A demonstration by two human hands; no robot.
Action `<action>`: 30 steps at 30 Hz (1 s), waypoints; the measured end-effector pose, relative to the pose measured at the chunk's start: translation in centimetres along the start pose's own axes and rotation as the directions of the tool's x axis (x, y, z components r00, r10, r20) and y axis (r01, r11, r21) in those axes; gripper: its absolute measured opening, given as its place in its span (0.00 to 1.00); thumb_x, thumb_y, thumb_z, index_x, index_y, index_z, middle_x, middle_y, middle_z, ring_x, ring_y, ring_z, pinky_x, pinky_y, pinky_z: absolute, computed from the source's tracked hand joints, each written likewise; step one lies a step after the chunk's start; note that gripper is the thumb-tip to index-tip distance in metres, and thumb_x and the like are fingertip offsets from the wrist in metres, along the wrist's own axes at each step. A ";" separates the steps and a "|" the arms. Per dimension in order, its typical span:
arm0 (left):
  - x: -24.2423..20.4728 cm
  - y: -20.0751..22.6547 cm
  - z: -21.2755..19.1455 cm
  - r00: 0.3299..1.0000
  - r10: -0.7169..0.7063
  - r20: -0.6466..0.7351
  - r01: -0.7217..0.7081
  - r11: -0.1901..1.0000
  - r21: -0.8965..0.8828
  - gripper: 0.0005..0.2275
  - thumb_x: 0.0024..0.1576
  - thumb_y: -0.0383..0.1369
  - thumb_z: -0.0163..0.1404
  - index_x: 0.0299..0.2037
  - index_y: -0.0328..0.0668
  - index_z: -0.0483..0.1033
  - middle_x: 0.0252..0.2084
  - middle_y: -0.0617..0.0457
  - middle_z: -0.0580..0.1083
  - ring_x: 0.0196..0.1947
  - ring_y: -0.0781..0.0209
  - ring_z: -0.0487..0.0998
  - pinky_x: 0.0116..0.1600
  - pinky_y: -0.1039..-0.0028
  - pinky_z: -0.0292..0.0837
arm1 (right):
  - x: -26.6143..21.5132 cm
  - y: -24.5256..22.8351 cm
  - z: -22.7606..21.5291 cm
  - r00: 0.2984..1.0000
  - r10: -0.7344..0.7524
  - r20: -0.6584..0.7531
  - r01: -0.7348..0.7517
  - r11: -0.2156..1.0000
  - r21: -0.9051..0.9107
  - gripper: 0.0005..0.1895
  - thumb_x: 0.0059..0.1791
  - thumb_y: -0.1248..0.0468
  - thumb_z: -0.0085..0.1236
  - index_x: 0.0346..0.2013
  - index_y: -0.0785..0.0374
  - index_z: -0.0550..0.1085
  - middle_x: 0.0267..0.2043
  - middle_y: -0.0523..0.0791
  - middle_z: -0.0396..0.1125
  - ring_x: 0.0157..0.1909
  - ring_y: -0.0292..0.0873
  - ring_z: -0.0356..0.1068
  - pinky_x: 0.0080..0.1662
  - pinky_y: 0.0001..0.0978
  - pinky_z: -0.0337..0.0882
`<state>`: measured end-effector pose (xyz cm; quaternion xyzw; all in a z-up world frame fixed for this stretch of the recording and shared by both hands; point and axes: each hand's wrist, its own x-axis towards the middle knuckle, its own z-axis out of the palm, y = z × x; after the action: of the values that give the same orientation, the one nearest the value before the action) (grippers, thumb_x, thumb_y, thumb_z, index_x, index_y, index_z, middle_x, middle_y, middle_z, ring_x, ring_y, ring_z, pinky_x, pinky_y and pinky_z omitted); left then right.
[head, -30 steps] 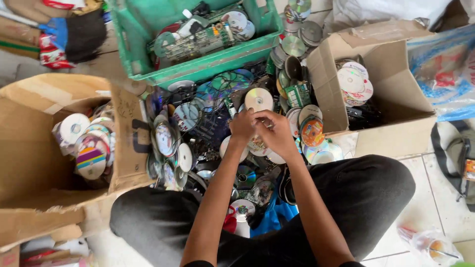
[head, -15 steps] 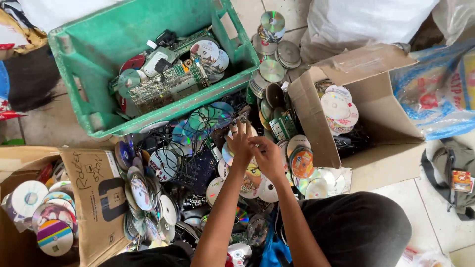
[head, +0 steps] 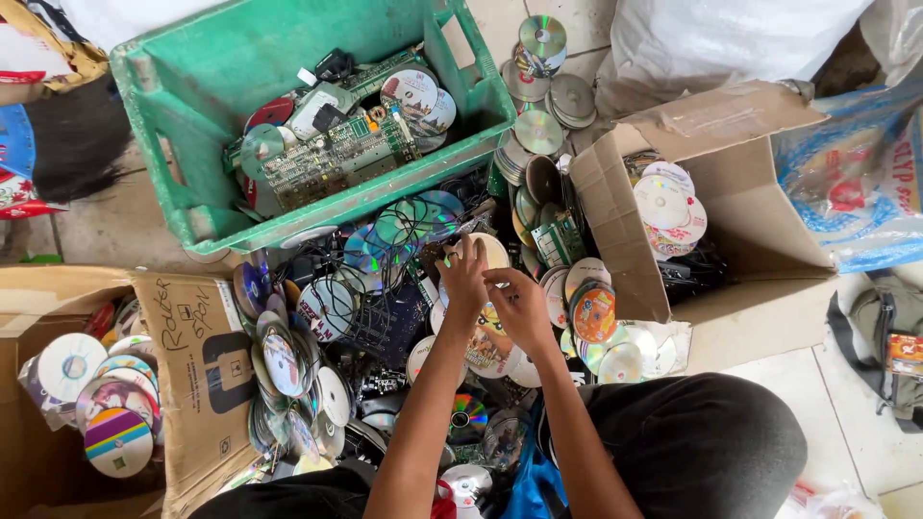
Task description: The person sits on the floor and sorts through a large pile of electronic waste, including CDs, DVDs, and cables. They pick up individual items, inspect them, and place them into different boxes or piles.
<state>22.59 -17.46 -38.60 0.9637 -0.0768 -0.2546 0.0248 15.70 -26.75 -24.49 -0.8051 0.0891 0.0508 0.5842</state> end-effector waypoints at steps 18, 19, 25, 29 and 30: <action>-23.4 -2.6 -17.0 0.920 0.012 -0.392 -0.201 0.872 -0.447 0.49 0.37 0.41 0.62 0.75 0.51 0.57 0.67 0.39 0.55 0.53 0.16 0.72 0.52 0.37 0.75 | -7.4 -10.9 -5.3 0.931 -0.362 -0.040 0.362 0.932 -0.011 0.15 0.49 0.75 0.55 0.46 0.57 0.81 0.37 0.47 0.77 0.33 0.39 0.76 0.32 0.28 0.71; -25.3 -3.0 -17.9 0.915 -0.004 -0.404 -0.194 0.873 -0.448 0.49 0.37 0.41 0.62 0.75 0.51 0.57 0.67 0.39 0.55 0.53 0.16 0.72 0.52 0.37 0.75 | -8.6 -12.6 -5.4 0.926 -0.377 -0.030 0.377 0.926 -0.007 0.15 0.49 0.75 0.55 0.46 0.57 0.81 0.37 0.47 0.77 0.33 0.39 0.76 0.32 0.28 0.71; -38.6 -4.8 -24.8 0.880 0.065 -0.470 -0.396 0.645 -0.653 0.48 0.39 0.35 0.65 0.74 0.45 0.54 0.69 0.35 0.52 0.56 0.12 0.69 0.55 0.28 0.70 | -14.7 -21.1 -5.9 0.885 -0.464 0.046 0.460 0.884 0.083 0.12 0.52 0.72 0.57 0.46 0.57 0.82 0.37 0.47 0.76 0.31 0.36 0.72 0.31 0.25 0.68; -43.6 -6.9 -23.9 0.638 0.158 -0.754 -0.765 0.239 -0.598 0.47 0.37 0.30 0.69 0.68 0.40 0.51 0.72 0.30 0.55 0.71 0.20 0.56 0.69 0.30 0.53 | -18.2 -25.5 -6.4 0.802 -0.586 0.113 0.573 0.809 0.132 0.09 0.52 0.71 0.59 0.46 0.62 0.81 0.40 0.48 0.74 0.31 0.36 0.68 0.31 0.25 0.64; -44.4 -7.4 -23.6 0.566 0.158 -0.809 -0.824 0.129 -0.552 0.48 0.37 0.30 0.70 0.67 0.43 0.49 0.74 0.33 0.56 0.73 0.25 0.55 0.70 0.32 0.53 | -18.9 -26.4 -6.7 0.785 -0.607 0.126 0.593 0.794 0.133 0.08 0.53 0.70 0.58 0.46 0.63 0.80 0.41 0.48 0.74 0.31 0.37 0.67 0.31 0.26 0.63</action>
<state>-2.88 -2.84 2.88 0.6989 -0.2473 0.0797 0.6663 2.46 -23.51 5.73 -0.7589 -0.2171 -0.0760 0.6092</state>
